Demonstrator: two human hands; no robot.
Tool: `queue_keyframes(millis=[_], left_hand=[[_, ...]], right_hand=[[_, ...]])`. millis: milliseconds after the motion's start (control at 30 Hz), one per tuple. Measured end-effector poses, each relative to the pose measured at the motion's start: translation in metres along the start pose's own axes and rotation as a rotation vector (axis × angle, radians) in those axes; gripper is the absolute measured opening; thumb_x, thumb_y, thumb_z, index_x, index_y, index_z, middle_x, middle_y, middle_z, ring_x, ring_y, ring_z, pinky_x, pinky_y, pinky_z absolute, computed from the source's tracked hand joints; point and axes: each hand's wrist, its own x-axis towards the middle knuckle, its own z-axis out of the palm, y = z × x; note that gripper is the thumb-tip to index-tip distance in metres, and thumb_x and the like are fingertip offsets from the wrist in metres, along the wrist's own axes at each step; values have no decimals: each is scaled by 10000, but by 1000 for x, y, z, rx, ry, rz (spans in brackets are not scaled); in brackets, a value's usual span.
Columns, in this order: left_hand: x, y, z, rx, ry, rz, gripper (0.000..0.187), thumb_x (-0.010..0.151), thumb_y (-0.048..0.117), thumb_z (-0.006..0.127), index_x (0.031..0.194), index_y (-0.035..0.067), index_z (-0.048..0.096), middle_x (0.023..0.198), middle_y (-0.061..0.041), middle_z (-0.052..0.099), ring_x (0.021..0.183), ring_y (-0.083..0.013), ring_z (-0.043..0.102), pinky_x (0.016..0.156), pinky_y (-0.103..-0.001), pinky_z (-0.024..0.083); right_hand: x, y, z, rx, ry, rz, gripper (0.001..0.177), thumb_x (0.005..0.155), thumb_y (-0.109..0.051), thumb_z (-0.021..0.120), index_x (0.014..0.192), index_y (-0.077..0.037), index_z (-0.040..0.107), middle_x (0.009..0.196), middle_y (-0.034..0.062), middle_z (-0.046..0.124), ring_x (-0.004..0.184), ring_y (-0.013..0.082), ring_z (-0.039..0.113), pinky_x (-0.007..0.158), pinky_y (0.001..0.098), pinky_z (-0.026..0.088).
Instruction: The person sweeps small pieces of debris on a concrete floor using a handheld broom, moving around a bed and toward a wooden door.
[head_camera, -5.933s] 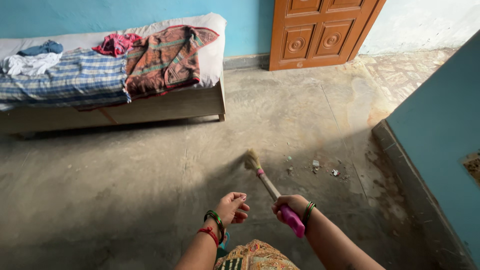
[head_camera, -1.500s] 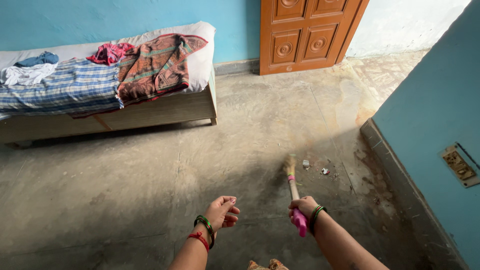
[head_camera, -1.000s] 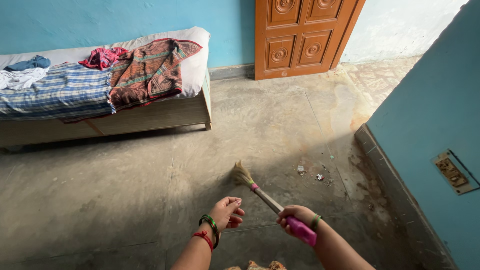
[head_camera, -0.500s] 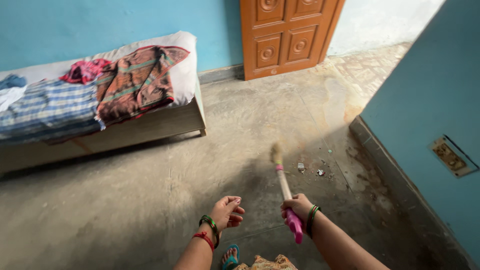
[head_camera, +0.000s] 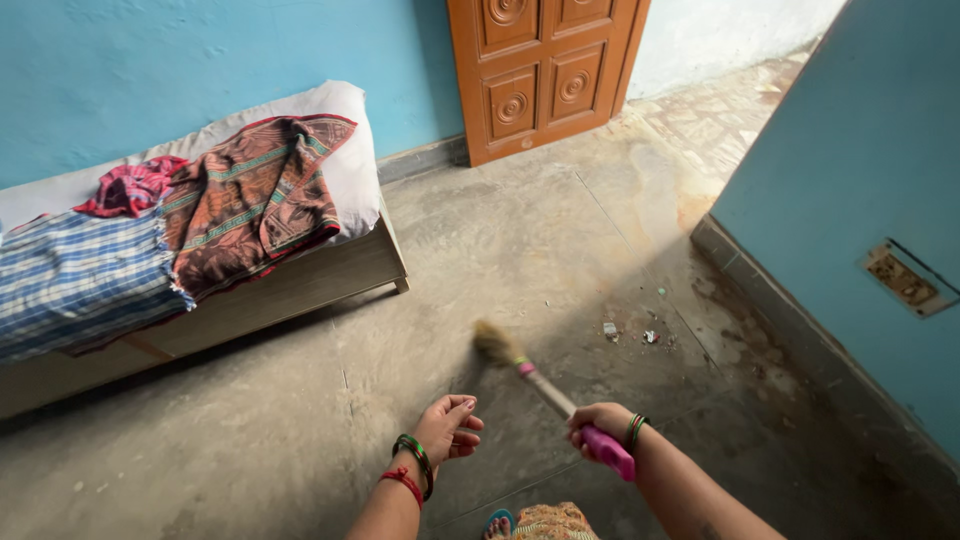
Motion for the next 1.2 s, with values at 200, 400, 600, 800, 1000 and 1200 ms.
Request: queue_keyframes(millis=[200, 400, 600, 800, 1000, 1200], left_hand=[[23, 15, -17, 60, -55, -13, 350, 987, 374, 599, 1250, 145, 630, 940, -46, 702, 713, -134, 658, 688, -325, 581], [66, 25, -11, 86, -169, -12, 327, 981, 355, 608, 1241, 158, 633, 937, -34, 703, 701, -135, 660, 707, -339, 600], [89, 32, 17, 164, -277, -19, 345, 979, 376, 615, 1241, 152, 633, 934, -31, 707, 708, -128, 665, 706, -333, 599], [96, 40, 44, 227, -327, -34, 364, 960, 382, 627, 1252, 165, 635, 929, -29, 706, 700, -133, 662, 690, -336, 584], [91, 45, 84, 258, -356, -27, 386, 977, 398, 626, 1266, 141, 626, 943, -43, 705, 709, -129, 666, 691, -334, 594], [96, 46, 147, 283, -414, -39, 373, 983, 371, 607, 1268, 130, 620, 951, -40, 695, 714, -148, 660, 691, -344, 585]], right_hand=[[-8, -9, 33, -29, 136, -297, 282, 867, -55, 670, 1046, 116, 536, 725, 165, 638, 509, 232, 604, 418, 355, 546], [-71, -22, 56, -28, 332, -363, 484, 832, 10, 705, 1217, 15, 411, 798, 152, 623, 573, 207, 636, 438, 374, 547], [-86, -13, 37, 64, 229, -265, 463, 831, 20, 683, 1214, -28, 427, 832, 147, 653, 588, 184, 635, 443, 333, 543], [-83, 9, -2, 171, 82, -223, 177, 882, -10, 658, 1010, 42, 547, 847, 154, 677, 600, 159, 652, 451, 315, 562], [-99, 9, -55, 140, 138, -326, 270, 873, 2, 664, 1086, 100, 530, 853, 166, 673, 602, 181, 668, 441, 325, 579], [-155, 3, -108, 338, 279, -430, 331, 863, 4, 660, 1142, 0, 482, 873, 168, 669, 608, 170, 654, 447, 326, 569]])
